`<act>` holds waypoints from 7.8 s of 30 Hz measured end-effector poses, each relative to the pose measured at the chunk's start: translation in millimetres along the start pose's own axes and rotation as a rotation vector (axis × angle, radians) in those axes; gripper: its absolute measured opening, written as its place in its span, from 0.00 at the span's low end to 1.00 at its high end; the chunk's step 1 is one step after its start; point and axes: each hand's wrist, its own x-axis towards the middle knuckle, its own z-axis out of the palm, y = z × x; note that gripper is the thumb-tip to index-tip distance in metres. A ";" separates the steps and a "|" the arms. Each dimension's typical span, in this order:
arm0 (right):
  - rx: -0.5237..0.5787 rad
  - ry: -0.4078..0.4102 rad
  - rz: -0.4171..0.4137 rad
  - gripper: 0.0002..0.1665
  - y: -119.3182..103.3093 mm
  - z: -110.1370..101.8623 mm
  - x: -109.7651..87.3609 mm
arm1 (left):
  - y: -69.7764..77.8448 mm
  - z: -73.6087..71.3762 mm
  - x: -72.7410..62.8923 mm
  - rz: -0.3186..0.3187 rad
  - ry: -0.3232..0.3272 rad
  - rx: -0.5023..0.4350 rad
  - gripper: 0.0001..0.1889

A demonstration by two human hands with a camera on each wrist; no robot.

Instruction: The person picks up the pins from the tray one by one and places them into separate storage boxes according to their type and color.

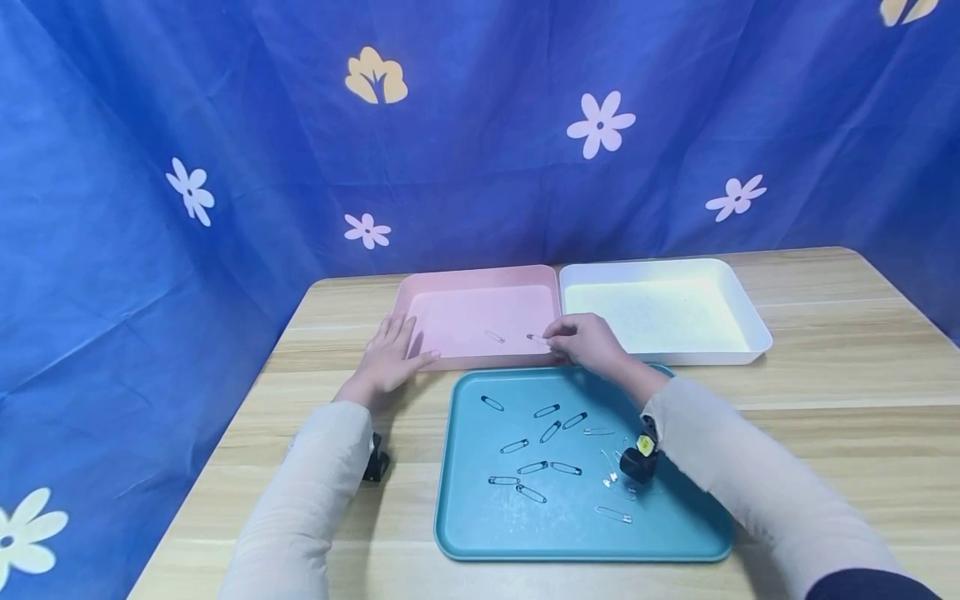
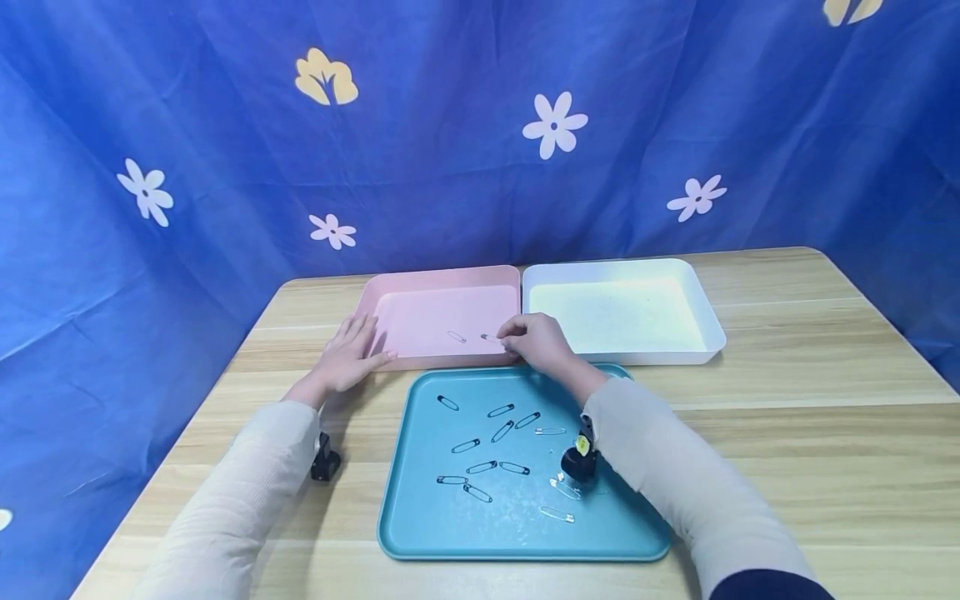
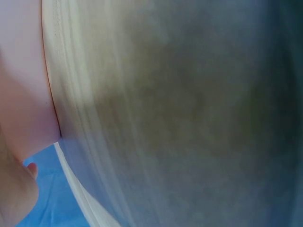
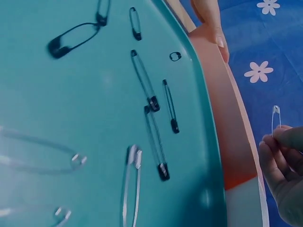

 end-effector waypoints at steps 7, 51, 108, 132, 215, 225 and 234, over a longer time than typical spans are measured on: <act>0.053 0.053 0.031 0.09 -2.1 7.9 11.5 | -0.4 -0.2 0.1 -0.002 0.003 0.005 0.47; -0.110 0.010 0.113 0.09 -13.3 45.5 76.6 | 1.4 2.2 3.3 -0.015 -0.005 0.039 0.44; -0.079 -0.051 0.076 0.08 -28.4 43.9 65.3 | 2.0 -2.5 -0.9 -0.016 -0.011 0.031 0.44; 0.046 -0.044 0.106 0.09 -32.5 11.7 31.5 | 2.0 -2.1 -1.4 -0.003 -0.010 0.042 0.43; -0.242 -0.418 -0.075 0.05 32.7 -28.6 -71.6 | 0.7 2.4 -0.9 -0.005 -0.005 0.024 0.45; -0.363 -0.413 -0.065 0.06 29.5 -22.7 -73.1 | 2.0 1.3 -0.9 0.005 -0.009 0.036 0.45; -0.380 -0.429 -0.089 0.09 29.9 -23.9 -72.9 | 3.6 0.4 -1.4 0.006 -0.003 0.035 0.44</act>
